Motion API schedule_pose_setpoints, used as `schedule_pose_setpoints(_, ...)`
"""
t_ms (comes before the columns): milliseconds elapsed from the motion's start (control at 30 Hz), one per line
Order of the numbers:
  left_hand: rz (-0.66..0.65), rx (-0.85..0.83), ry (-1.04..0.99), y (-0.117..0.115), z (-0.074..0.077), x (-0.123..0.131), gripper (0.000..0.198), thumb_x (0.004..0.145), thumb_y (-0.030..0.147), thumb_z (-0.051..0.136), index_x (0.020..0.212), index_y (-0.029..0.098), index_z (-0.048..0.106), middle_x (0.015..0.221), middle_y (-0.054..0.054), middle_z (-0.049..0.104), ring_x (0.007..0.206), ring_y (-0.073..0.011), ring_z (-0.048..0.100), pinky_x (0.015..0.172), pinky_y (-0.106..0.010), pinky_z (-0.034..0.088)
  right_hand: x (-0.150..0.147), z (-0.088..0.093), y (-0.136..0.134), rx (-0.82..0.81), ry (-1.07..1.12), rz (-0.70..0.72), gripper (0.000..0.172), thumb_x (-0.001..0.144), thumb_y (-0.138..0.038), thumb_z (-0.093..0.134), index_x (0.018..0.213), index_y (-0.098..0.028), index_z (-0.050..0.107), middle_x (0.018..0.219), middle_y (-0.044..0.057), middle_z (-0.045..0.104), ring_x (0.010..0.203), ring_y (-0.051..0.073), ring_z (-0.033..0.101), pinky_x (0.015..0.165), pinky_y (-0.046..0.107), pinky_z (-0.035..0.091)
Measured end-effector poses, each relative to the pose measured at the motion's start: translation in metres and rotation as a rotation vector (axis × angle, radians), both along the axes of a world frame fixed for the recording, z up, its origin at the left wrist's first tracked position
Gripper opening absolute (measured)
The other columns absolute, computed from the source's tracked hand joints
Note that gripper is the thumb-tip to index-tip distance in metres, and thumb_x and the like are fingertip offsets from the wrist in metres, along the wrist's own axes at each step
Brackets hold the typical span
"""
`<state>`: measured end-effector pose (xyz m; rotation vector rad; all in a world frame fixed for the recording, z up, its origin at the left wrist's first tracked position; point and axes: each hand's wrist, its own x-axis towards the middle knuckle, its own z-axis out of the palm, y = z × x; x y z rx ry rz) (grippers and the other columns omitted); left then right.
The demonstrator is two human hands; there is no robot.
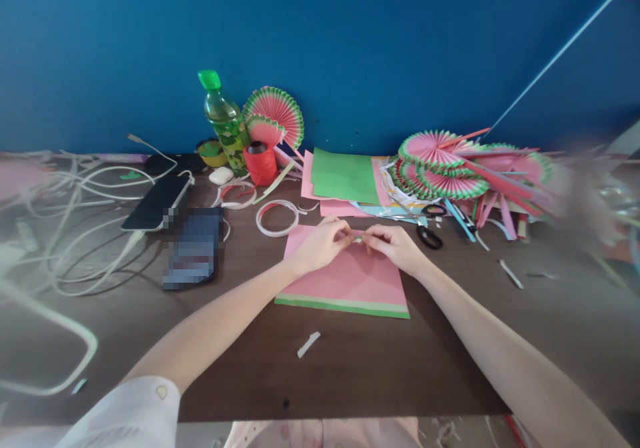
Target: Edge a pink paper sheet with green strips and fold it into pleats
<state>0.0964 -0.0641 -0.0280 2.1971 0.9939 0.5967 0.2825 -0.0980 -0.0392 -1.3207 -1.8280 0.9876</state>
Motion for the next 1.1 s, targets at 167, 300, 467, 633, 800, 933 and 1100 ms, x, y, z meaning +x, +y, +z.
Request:
schedule_pose_setpoints(167,-0.016,-0.104,-0.017,0.0011,0.0005,0.0,0.016,0.083,0.03,0.048,0.077,0.017,0.055,0.075,0.0,0.061,0.068,-0.0116,0.055,0.061,-0.023,0.039,0.0,0.0,0.0004,0.011,-0.004,0.002,0.028,0.081,-0.031,0.048,0.058,-0.017,0.055,0.057,-0.001,0.054,0.052,0.01,0.045,0.054,0.024,0.034)
schedule_pose_setpoints(300,0.023,-0.135,-0.013,-0.0001,0.0026,0.0,0.018,0.081,0.032,0.05,0.074,0.016,0.054,0.074,0.0,0.061,0.066,-0.0113,0.054,0.059,-0.022,0.038,0.0002,-0.0003,0.0005,0.039,-0.016,-0.003,0.027,0.081,-0.03,0.049,0.058,-0.017,0.055,0.058,-0.001,0.055,0.056,0.011,0.047,0.057,0.024,0.034)
schedule_pose_setpoints(467,0.055,-0.131,-0.007,-0.0022,0.0025,0.0005,0.016,0.079,0.03,0.051,0.071,0.016,0.051,0.071,0.001,0.059,0.065,-0.0108,0.053,0.057,-0.022,0.036,0.0001,-0.0004,0.0004,0.059,-0.015,0.002,0.026,0.081,-0.029,0.05,0.06,-0.017,0.056,0.06,-0.001,0.056,0.06,0.011,0.049,0.06,0.025,0.035)
schedule_pose_setpoints(633,0.084,-0.138,0.001,-0.004,0.0033,0.0013,0.016,0.078,0.029,0.051,0.068,0.017,0.048,0.069,0.001,0.058,0.063,-0.0103,0.052,0.055,-0.021,0.035,0.0001,-0.0014,0.0008,0.054,0.001,0.004,0.024,0.08,-0.03,0.051,0.062,-0.017,0.058,0.063,0.0,0.057,0.063,0.012,0.051,0.063,0.026,0.037)
schedule_pose_setpoints(800,0.101,-0.146,0.014,-0.0054,0.005,0.0022,0.016,0.078,0.028,0.052,0.067,0.017,0.046,0.069,0.002,0.058,0.062,-0.0106,0.052,0.054,-0.021,0.035,-0.0002,-0.0002,0.0005,0.047,-0.013,-0.007,0.023,0.079,-0.031,0.052,0.062,-0.017,0.059,0.063,0.0,0.057,0.063,0.013,0.052,0.064,0.027,0.038)
schedule_pose_setpoints(933,0.111,-0.143,-0.018,-0.0049,0.0022,0.0022,0.015,0.076,0.027,0.054,0.07,0.017,0.045,0.071,0.001,0.059,0.065,-0.0113,0.054,0.057,-0.022,0.038,0.0004,-0.0001,0.0004,0.055,-0.014,-0.003,0.025,0.079,-0.032,0.052,0.061,-0.017,0.06,0.062,0.001,0.058,0.064,0.014,0.052,0.065,0.027,0.038)
schedule_pose_setpoints(1100,0.025,-0.219,-0.118,0.0007,-0.0006,0.0006,0.018,0.079,0.026,0.053,0.094,0.016,0.05,0.078,-0.001,0.062,0.07,-0.0119,0.056,0.062,-0.023,0.041,0.0012,-0.004,0.0008,0.007,0.061,-0.013,0.023,0.079,-0.034,0.052,0.065,-0.018,0.061,0.059,0.0,0.058,0.057,0.012,0.05,0.057,0.026,0.037)
